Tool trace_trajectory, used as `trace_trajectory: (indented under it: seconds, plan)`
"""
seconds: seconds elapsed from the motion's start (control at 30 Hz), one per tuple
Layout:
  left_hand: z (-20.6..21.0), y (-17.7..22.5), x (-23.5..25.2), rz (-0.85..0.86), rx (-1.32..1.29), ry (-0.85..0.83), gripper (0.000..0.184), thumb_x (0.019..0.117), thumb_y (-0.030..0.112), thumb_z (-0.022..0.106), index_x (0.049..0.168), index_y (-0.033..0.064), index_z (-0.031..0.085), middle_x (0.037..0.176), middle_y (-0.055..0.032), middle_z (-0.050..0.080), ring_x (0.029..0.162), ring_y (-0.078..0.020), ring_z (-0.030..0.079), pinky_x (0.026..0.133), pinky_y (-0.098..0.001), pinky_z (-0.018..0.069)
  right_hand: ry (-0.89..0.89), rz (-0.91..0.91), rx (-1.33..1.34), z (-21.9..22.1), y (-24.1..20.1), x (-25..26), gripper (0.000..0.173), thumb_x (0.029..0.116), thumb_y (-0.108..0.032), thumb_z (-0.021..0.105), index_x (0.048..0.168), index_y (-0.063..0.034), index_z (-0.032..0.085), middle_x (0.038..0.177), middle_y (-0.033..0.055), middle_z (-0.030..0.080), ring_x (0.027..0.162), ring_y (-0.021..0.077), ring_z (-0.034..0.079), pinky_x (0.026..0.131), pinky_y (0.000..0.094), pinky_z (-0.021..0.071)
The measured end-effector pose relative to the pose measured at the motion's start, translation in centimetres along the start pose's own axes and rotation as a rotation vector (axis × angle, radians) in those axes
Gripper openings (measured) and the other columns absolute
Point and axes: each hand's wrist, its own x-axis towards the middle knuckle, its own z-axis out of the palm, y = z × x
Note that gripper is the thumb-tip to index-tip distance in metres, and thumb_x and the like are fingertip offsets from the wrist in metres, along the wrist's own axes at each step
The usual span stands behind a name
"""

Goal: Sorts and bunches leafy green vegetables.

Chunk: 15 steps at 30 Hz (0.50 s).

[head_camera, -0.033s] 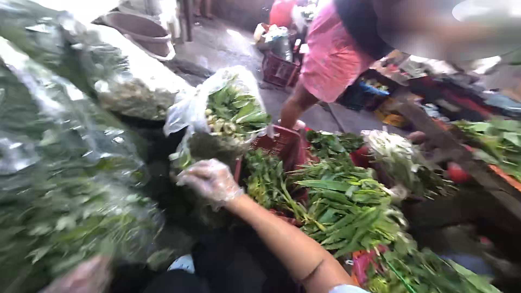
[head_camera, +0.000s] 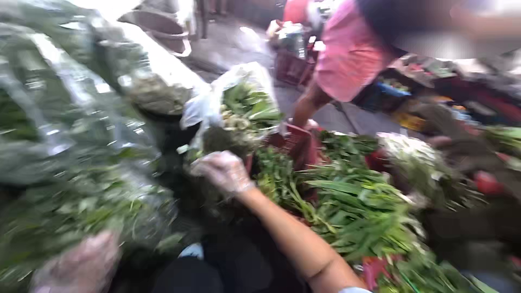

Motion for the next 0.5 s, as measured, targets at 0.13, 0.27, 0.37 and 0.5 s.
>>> trace_trajectory:
  seconds: [0.13,0.27,0.37,0.5]
  plan:
    - [-9.0,-2.6,5.1,0.246,0.143,0.229,0.049,0.1009,0.037,0.043,0.085,-0.0011,0.07,0.096,-0.0286,0.066,0.083,-0.0514,0.066,0.07,-0.0706,0.0472,-0.143,0.071,0.016,-1.6,-2.7,2.2,0.021,0.0973,-0.009,0.066,0.113,-0.0024,0.077,0.111,0.0149,0.074,0.106,0.0258,0.07,0.098,0.0436,0.0536]
    - [-18.4,-0.6,8.4,0.435,-0.094,0.129,0.042,0.0993,0.037,0.049,0.095,0.0041,0.075,0.103,-0.0181,0.07,0.094,-0.0369,0.067,0.081,-0.066,0.0489,-0.113,-0.039,0.184,-3.1,-3.5,4.7,0.02,0.0984,-0.011,0.063,0.109,-0.0005,0.076,0.104,0.0069,0.075,0.096,0.0062,0.068,0.092,0.026,0.0549]
    - [-21.1,1.6,9.5,0.382,-0.236,0.248,0.038,0.0994,0.041,0.045,0.092,0.0153,0.071,0.084,0.0022,0.065,0.08,-0.0095,0.061,0.077,-0.0434,0.05,-0.036,-0.064,0.414,-4.0,-4.7,6.6,0.015,0.0975,-0.01,0.063,0.105,-0.0045,0.075,0.102,-0.0035,0.075,0.091,-0.0005,0.069,0.085,0.0208,0.058]
    - [-21.6,5.1,10.3,0.414,-0.265,0.153,0.033,0.1023,0.03,0.045,0.087,0.0164,0.071,0.08,0.0077,0.068,0.08,-0.0028,0.062,0.082,-0.0349,0.0502,-0.066,-0.049,0.431,-4.8,-6.8,8.7,0.017,0.0992,-0.011,0.059,0.104,-0.0075,0.075,0.101,-0.0073,0.075,0.089,-0.0021,0.068,0.081,0.0192,0.057]
